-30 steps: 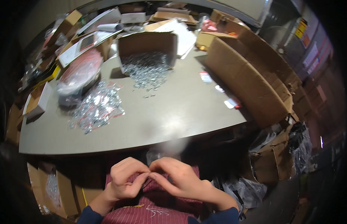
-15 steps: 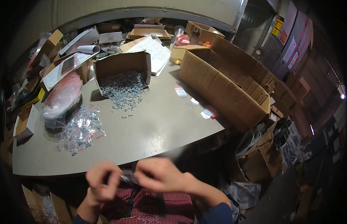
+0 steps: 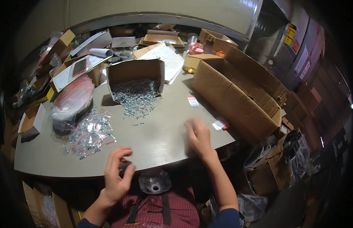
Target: The person picks up small metal screws from a table and places them into a clear plastic bag held in their left hand. After filling the bag, they seal it and place it on the table among other filled bags. The person repeats this process of filling and sealing bags with screws.
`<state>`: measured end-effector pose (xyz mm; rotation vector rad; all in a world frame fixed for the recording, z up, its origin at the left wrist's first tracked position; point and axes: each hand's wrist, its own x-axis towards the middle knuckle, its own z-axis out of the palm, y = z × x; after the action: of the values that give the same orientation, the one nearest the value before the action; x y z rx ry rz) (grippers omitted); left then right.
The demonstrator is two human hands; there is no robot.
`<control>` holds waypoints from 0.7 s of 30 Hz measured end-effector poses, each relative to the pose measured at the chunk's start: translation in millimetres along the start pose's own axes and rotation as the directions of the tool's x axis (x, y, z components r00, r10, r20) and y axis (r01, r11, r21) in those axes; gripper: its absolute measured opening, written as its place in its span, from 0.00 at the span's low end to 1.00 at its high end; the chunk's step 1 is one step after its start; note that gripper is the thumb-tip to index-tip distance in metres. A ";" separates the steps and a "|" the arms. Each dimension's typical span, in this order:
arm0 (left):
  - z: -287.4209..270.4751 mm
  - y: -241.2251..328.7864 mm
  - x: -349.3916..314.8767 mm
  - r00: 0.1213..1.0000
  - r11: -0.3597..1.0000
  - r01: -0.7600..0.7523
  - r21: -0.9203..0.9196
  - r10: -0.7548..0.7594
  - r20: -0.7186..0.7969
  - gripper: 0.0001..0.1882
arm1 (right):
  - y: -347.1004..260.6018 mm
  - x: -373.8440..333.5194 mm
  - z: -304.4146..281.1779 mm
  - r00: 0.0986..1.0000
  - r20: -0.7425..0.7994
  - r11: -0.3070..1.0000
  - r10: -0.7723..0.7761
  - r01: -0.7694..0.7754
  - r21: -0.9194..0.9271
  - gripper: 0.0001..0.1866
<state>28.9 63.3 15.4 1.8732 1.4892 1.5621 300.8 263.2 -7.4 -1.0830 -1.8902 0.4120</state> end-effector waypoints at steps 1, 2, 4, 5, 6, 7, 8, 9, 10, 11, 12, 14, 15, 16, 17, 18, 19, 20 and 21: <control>6.8 -4.4 -6.4 0.997 0.991 0.055 -0.123 -0.048 0.054 0.24 | -20.6 -15.3 2.6 0.998 0.054 0.975 0.037 -0.047 0.215 0.09; 13.8 -1.4 -11.1 0.979 0.939 0.194 -0.283 -0.168 0.114 0.25 | -51.4 -33.3 3.4 0.975 0.142 0.886 0.173 -0.217 0.410 0.09; 28.8 5.8 -13.6 0.919 0.756 0.393 -0.524 -0.296 0.261 0.27 | -90.5 -67.9 7.1 0.968 0.183 0.772 0.170 -0.246 0.586 0.08; 35.7 7.0 -12.7 0.889 0.650 0.457 -0.607 -0.313 0.334 0.28 | -103.1 -82.3 3.4 0.972 0.214 0.764 0.099 -0.212 0.610 0.07; 39.2 10.2 -12.3 0.887 0.600 0.461 -0.654 -0.323 0.329 0.24 | -110.5 -97.8 6.4 0.971 0.228 0.722 0.077 -0.212 0.659 0.07; 36.7 5.3 -15.5 0.890 0.558 0.457 -0.693 -0.289 0.354 0.22 | -122.3 -108.9 3.6 0.973 0.227 0.751 0.050 -0.186 0.633 0.07; 33.3 0.3 -17.7 0.893 0.513 0.451 -0.731 -0.249 0.376 0.19 | -128.4 -116.7 2.7 0.978 0.211 0.748 -0.004 -0.137 0.650 0.07; 30.1 -1.1 -18.3 0.894 0.464 0.446 -0.765 -0.207 0.396 0.17 | -132.3 -121.7 2.4 0.980 0.193 0.742 -0.057 -0.088 0.665 0.07; 28.9 6.2 -22.6 0.881 0.449 0.467 -0.762 -0.307 0.359 0.09 | -134.1 -123.2 0.9 0.977 0.189 0.738 -0.094 -0.059 0.672 0.07; 25.0 8.6 -25.1 0.876 0.526 0.482 -0.701 -0.311 0.370 0.08 | -136.8 -120.4 -2.4 0.973 0.190 0.778 -0.134 -0.016 0.628 0.07; 21.5 9.6 -28.0 0.869 0.596 0.494 -0.633 -0.314 0.382 0.07 | -140.4 -112.3 -7.3 0.966 0.192 0.813 -0.172 0.029 0.582 0.08; 14.4 16.3 -31.2 0.865 0.762 0.474 -0.441 -0.309 0.396 0.05 | -149.6 -99.4 -9.6 0.952 0.181 0.892 -0.248 0.151 0.427 0.11; 12.8 14.0 -32.9 0.866 0.851 0.420 -0.317 -0.271 0.419 0.08 | -152.0 -99.9 -7.9 0.948 0.221 0.910 -0.229 0.127 0.395 0.11; 10.9 16.7 -33.4 0.885 0.892 0.362 -0.271 -0.238 0.400 0.09 | -154.9 -101.4 -5.0 0.943 0.261 0.926 -0.208 0.104 0.362 0.11; 11.7 20.4 -31.8 0.903 0.927 0.296 -0.231 -0.193 0.383 0.10 | -157.0 -102.4 -5.3 0.936 0.297 0.943 -0.187 0.087 0.320 0.11; 11.6 22.2 -31.8 0.922 0.939 0.263 -0.221 -0.178 0.343 0.10 | -155.3 -104.8 -3.6 0.944 0.265 0.954 -0.198 0.123 0.275 0.11; 11.4 23.8 -32.1 0.939 0.950 0.231 -0.209 -0.162 0.302 0.10 | -156.1 -108.9 -5.8 0.952 0.279 0.956 -0.123 0.038 0.291 0.11; 9.9 24.9 -33.2 0.955 0.961 0.202 -0.191 -0.150 0.257 0.11 | -156.4 -114.0 -7.7 0.953 0.297 0.949 -0.051 -0.046 0.310 0.11; 6.9 28.2 -32.4 0.954 0.950 0.236 -0.202 -0.187 0.236 0.12 | -156.9 -117.2 -9.3 0.948 0.318 0.936 0.021 -0.130 0.327 0.11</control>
<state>53.1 27.2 15.8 1.6329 1.3063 1.3234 252.8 78.2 36.0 -0.8929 -1.9502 0.9705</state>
